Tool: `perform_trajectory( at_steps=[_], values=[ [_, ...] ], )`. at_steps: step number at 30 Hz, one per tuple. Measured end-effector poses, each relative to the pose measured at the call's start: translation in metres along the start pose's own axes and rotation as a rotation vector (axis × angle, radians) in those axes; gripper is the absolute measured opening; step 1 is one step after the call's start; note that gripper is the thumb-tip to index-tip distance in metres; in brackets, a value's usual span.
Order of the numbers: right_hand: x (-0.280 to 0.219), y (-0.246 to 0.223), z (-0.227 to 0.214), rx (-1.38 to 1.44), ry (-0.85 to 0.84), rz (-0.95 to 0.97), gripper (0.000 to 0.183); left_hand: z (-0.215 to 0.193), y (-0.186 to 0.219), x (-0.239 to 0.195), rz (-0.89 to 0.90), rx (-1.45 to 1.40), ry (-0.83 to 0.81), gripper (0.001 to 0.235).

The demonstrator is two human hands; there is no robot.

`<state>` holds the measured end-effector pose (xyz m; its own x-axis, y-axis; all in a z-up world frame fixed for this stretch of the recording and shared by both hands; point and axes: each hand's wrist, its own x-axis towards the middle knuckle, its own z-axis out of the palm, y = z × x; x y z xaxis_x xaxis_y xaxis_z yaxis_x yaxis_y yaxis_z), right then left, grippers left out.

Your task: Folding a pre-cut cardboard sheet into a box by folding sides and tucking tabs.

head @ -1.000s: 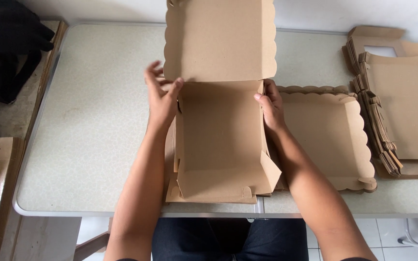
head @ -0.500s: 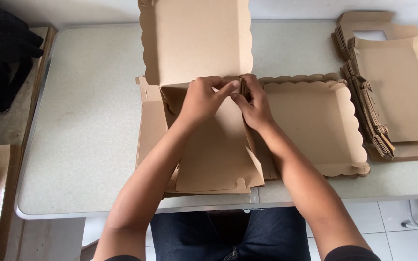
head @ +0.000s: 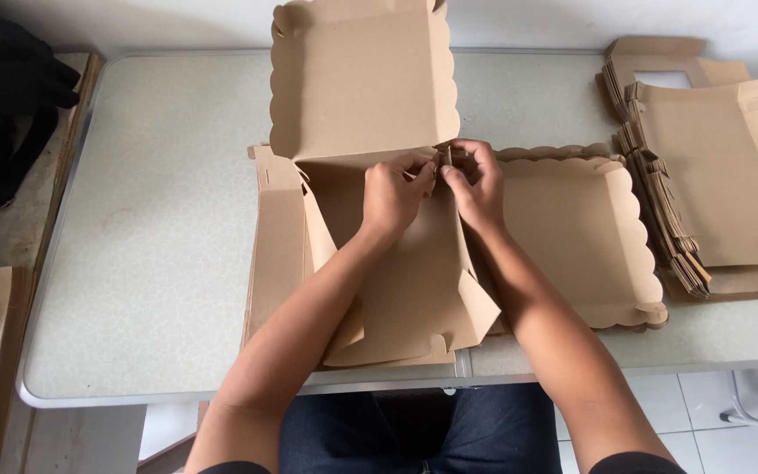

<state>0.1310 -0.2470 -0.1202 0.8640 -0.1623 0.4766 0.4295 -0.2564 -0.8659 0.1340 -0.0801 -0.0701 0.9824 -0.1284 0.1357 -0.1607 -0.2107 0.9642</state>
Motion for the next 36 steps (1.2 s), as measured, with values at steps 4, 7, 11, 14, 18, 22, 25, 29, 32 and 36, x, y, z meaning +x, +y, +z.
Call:
perform_trajectory(
  at_steps=[4,7,11,14,18,22,25,29,32,36],
  values=[
    [0.003,0.035,-0.007,-0.009,0.051,0.129,0.030,0.007,-0.013,-0.001,-0.007,0.021,0.029,0.011],
    [0.005,0.048,-0.011,-0.053,-0.014,0.163,0.015,0.003,-0.016,-0.001,-0.013,0.013,0.025,0.012],
    [0.010,0.033,-0.010,0.007,-0.063,0.160,0.018,0.005,-0.018,0.003,-0.005,0.018,0.016,0.011],
    [0.008,0.040,-0.009,0.052,-0.085,0.151,0.021,0.007,-0.019,0.001,-0.007,0.018,0.014,0.011],
    [0.009,0.015,-0.006,0.141,-0.096,0.196,0.026,0.003,-0.012,0.004,-0.039,0.039,0.006,0.012],
    [0.008,0.038,-0.011,0.182,-0.109,0.249,0.026,-0.004,-0.008,0.006,-0.075,0.073,-0.010,0.013],
    [0.007,0.003,-0.004,0.228,-0.085,0.289,0.024,-0.014,0.000,0.006,-0.080,0.166,-0.065,0.012],
    [0.013,0.030,-0.013,0.200,-0.076,0.350,0.023,-0.039,0.033,0.003,-0.081,0.395,-0.233,0.012],
    [0.016,0.011,-0.008,0.222,-0.026,0.445,0.020,-0.068,0.054,-0.002,-0.066,0.438,-0.248,0.018],
    [0.016,-0.012,-0.005,0.167,-0.023,0.456,0.020,-0.113,0.049,-0.006,0.044,0.176,-0.018,0.020]
  ],
)
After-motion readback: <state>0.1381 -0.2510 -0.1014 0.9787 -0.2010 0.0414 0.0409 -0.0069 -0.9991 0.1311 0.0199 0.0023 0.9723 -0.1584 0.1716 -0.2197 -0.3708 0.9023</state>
